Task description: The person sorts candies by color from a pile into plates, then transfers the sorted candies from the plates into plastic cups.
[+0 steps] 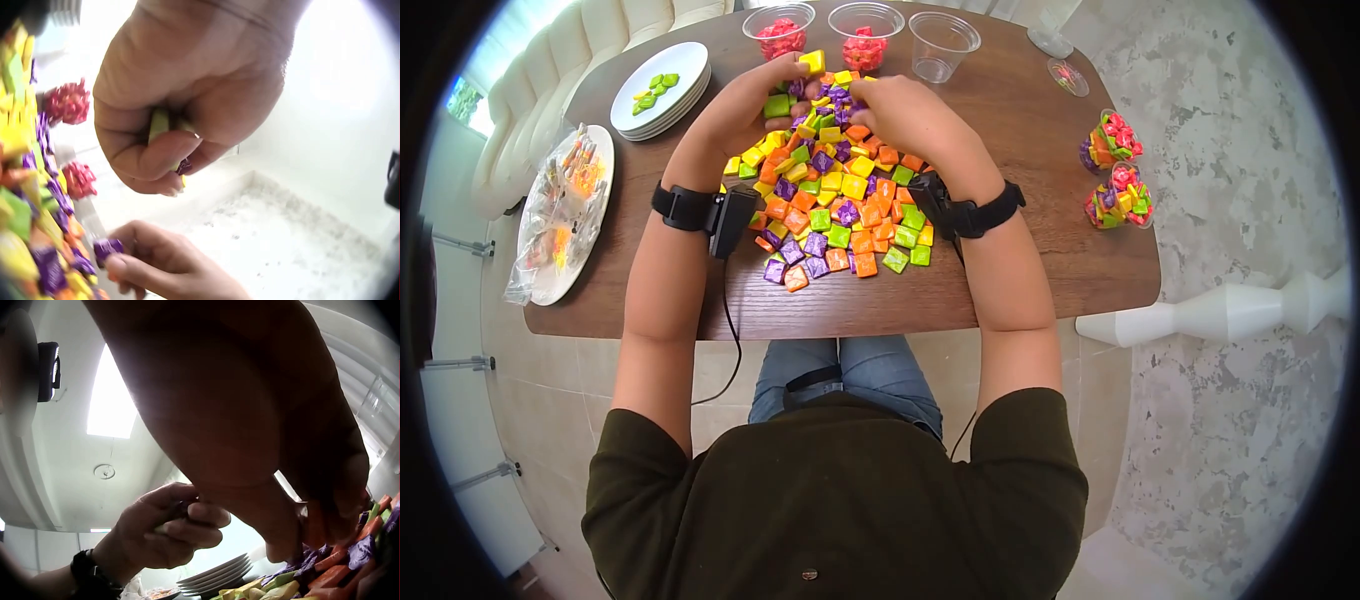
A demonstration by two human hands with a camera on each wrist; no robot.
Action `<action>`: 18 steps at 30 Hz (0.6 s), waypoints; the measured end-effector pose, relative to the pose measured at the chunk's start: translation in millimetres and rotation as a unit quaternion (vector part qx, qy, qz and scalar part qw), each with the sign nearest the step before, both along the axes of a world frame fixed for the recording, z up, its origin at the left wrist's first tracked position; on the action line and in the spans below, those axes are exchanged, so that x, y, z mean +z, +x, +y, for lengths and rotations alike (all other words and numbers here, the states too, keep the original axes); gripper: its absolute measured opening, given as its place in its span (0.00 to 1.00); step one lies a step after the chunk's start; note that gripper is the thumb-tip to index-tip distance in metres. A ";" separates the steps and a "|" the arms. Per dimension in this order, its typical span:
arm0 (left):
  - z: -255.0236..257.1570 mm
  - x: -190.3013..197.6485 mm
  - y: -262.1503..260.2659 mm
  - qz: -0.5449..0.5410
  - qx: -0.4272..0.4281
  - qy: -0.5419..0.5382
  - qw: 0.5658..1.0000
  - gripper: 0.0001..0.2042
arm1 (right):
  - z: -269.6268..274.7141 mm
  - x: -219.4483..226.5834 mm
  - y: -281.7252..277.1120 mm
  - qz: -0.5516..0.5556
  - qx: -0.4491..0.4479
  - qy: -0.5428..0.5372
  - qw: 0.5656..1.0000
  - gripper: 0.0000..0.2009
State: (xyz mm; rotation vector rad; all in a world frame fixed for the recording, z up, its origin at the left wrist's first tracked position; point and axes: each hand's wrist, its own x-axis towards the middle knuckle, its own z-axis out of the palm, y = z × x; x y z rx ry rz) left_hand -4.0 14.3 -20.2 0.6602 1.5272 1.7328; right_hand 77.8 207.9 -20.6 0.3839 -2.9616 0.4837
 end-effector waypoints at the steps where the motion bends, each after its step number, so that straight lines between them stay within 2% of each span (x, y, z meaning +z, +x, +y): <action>1: 1.1 -2.0 -3.2 -0.101 -0.021 0.075 0.992 0.12 | -0.9 4.6 0.4 0.058 -0.004 -0.015 0.998 0.11; 2: 3.4 -5.2 -5.2 -0.156 -0.036 0.132 0.978 0.12 | -2.3 9.1 0.6 0.116 -0.007 -0.029 0.993 0.12; 5: 11.3 -4.7 7.1 -0.279 0.049 0.151 0.947 0.11 | -10.4 19.5 3.1 0.240 0.000 -0.095 0.966 0.10; 6: 12.7 -26.0 -9.9 -0.325 -0.062 0.203 0.921 0.13 | -14.2 22.3 4.6 0.242 0.021 -0.101 0.965 0.10; 9: 19.9 -28.5 2.6 -0.399 -0.070 0.213 0.889 0.16 | -25.4 24.2 10.3 0.238 0.065 -0.129 0.961 0.11; 10: 20.1 -10.9 20.0 -0.368 0.002 0.177 0.913 0.18 | -28.0 23.4 11.3 0.232 0.070 -0.142 0.960 0.11; 13: 28.7 -14.2 24.7 -0.445 0.071 0.165 0.877 0.16 | -28.5 24.2 9.2 0.221 0.065 -0.142 0.963 0.13; 15: 28.6 -20.0 18.8 -0.449 0.057 0.222 0.864 0.14 | -32.0 33.6 15.8 0.213 0.050 -0.140 0.966 0.13; 16: 26.4 -17.7 13.2 -0.483 0.036 0.230 0.844 0.13 | -33.6 37.0 17.9 0.214 0.050 -0.134 0.966 0.12; 18: 15.8 -13.0 -2.2 -0.409 0.046 0.242 0.878 0.13 | -35.2 43.0 22.2 0.217 0.047 -0.120 0.968 0.11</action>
